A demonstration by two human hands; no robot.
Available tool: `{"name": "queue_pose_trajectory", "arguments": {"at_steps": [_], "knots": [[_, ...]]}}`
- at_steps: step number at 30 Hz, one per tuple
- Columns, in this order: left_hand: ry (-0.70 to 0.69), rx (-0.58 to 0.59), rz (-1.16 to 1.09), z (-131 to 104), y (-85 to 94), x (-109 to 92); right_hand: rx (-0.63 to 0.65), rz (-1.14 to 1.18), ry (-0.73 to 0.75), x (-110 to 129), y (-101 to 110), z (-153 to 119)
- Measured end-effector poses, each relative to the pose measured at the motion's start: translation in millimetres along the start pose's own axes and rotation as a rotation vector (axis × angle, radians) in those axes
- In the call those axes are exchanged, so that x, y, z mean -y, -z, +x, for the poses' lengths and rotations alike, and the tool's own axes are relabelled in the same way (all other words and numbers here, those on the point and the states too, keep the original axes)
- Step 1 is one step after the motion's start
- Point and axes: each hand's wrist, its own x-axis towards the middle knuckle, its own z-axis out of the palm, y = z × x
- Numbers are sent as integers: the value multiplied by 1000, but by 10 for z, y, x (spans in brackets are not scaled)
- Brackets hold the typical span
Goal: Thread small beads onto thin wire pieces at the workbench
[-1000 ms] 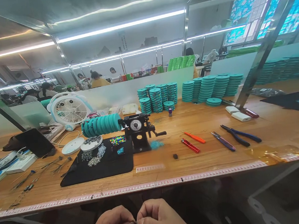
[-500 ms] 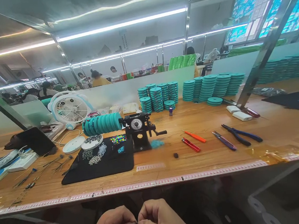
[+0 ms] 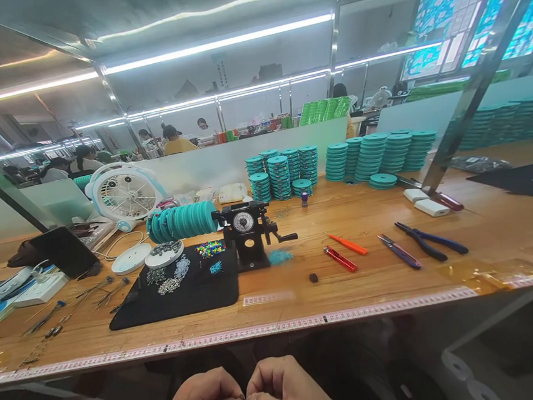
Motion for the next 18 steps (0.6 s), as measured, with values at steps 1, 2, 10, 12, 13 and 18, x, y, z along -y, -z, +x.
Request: {"name": "queue_pose_trajectory", "arguments": {"at_steps": [1,2,10,12,13,18], "knots": [[6,5,0,2,-1,1,2,-7,5,-2,0,0],[11,8,-2,4,-1,3,2,-14,9,0,-1,-1],[53,4,-102,3,-12,75,-25,32,12,1,-9,16],[71,6,-135,-3,-21,88,-20,29,18,-19,-3,20],[78,8,-146,-5,-23,89,-16,26,22,-28,0,20],[118,47,-205,15,-9,42,-15,-6,35,-42,5,21]]}}
